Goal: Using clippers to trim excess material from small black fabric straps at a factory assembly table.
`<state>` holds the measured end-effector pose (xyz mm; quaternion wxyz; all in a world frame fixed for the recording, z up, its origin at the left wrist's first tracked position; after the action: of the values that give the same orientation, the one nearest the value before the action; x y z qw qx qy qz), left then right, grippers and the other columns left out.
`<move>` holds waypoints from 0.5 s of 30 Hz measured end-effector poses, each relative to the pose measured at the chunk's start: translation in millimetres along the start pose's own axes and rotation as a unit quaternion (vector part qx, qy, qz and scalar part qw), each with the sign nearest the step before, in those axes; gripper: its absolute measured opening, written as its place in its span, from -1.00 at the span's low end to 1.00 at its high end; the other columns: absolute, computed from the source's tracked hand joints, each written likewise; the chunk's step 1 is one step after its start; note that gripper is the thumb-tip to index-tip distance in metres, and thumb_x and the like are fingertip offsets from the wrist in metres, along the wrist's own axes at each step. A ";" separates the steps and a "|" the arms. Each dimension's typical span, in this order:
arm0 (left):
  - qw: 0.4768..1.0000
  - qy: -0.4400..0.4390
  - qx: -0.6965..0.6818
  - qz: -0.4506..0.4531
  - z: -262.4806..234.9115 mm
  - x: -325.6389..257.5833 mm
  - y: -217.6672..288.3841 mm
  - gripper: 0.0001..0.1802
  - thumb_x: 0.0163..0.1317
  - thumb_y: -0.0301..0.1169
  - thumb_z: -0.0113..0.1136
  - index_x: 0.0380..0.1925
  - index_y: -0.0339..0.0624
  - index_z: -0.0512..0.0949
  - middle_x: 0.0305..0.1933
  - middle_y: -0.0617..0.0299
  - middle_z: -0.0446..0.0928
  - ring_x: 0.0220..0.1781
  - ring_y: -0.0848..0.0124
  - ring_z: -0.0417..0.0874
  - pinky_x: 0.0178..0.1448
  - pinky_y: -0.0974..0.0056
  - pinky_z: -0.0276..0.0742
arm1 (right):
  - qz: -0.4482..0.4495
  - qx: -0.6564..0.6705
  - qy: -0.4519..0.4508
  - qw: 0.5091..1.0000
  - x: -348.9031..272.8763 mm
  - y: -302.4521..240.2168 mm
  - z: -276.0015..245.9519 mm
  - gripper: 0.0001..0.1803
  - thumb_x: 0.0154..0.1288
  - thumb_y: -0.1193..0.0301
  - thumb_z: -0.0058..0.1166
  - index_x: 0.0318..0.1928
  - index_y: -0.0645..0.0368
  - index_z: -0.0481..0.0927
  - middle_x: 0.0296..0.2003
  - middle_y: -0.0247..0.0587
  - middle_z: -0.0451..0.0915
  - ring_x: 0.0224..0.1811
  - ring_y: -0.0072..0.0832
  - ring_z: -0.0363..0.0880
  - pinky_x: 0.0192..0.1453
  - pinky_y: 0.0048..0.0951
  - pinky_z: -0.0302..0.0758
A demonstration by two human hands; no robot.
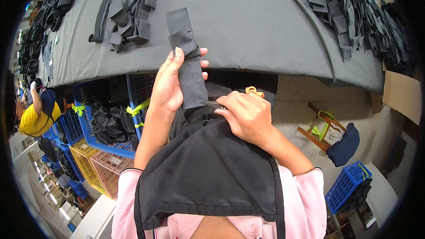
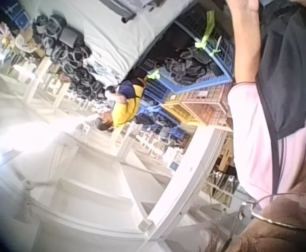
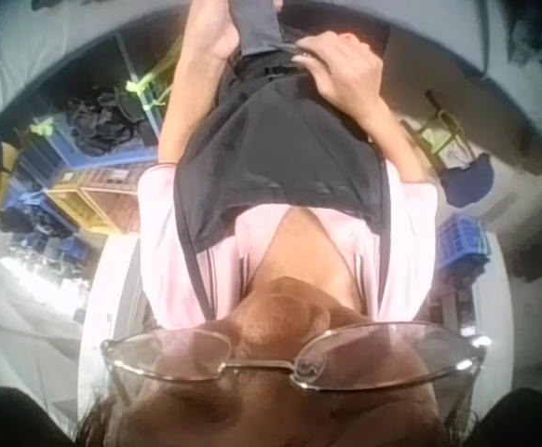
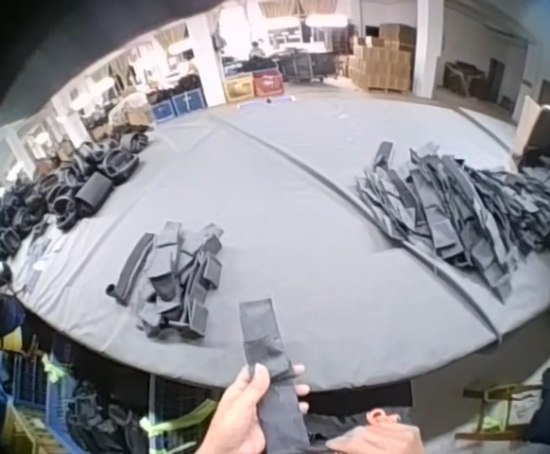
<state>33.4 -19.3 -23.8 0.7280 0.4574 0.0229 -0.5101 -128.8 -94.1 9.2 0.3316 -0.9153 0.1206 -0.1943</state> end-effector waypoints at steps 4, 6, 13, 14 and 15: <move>1.000 -0.004 -0.005 0.003 1.5 1.2 1.0 -0.63 0.40 -0.18 -0.10 0.01 -0.24 0.33 0.00 -0.01 0.51 -0.15 0.31 0.63 -0.20 0.19 0.67 | 0.007 0.019 0.017 1.000 -0.4 3.7 2.8 -0.76 -0.09 0.44 0.31 -0.36 0.16 0.56 -0.51 -0.28 0.55 -0.53 -0.36 0.50 -0.44 -0.43 0.39; 1.000 -0.002 0.004 0.009 3.7 0.6 1.7 -0.64 0.40 -0.19 -0.09 0.01 -0.23 0.33 0.00 0.00 0.51 -0.14 0.31 0.62 -0.18 0.19 0.67 | 0.008 0.014 0.001 1.000 0.5 3.4 4.8 -0.77 -0.07 0.42 0.31 -0.36 0.13 0.56 -0.51 -0.34 0.53 -0.55 -0.40 0.48 -0.46 -0.44 0.35; 1.000 0.002 -0.016 0.025 2.6 0.6 0.4 -0.66 0.39 -0.20 -0.06 0.01 -0.20 0.33 -0.02 0.01 0.52 -0.14 0.31 0.62 -0.17 0.19 0.66 | 0.007 0.032 0.025 0.999 5.4 -10.9 4.3 -0.72 -0.14 0.43 0.35 -0.34 0.12 0.58 -0.46 -0.34 0.46 -0.55 -0.44 0.47 -0.48 -0.47 0.37; 1.000 0.005 -0.011 0.028 3.8 0.5 0.4 -0.66 0.39 -0.21 -0.06 0.01 -0.20 0.33 -0.02 0.01 0.53 -0.14 0.31 0.62 -0.17 0.19 0.66 | 0.004 0.025 0.014 1.000 5.5 -11.7 6.6 -0.71 -0.15 0.43 0.35 -0.34 0.13 0.58 -0.46 -0.35 0.44 -0.55 -0.45 0.47 -0.49 -0.47 0.37; 0.999 0.008 -0.007 0.031 4.3 0.4 0.6 -0.67 0.39 -0.21 -0.06 0.01 -0.20 0.33 -0.03 0.02 0.53 -0.14 0.31 0.62 -0.17 0.20 0.66 | 0.000 0.018 0.009 1.000 6.2 -12.5 7.9 -0.71 -0.15 0.42 0.35 -0.34 0.12 0.58 -0.47 -0.36 0.41 -0.57 -0.48 0.46 -0.50 -0.48 0.37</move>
<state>32.2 -22.6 -21.1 0.7462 0.4570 0.0177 -0.4838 -118.7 -82.5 13.5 0.3469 -0.9074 0.1205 -0.2043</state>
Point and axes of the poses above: each hand's wrist, its own x-axis towards the middle knuckle, its own z-axis out of the palm, y = z × x, the point moved 3 cm from there along x, towards the middle knuckle
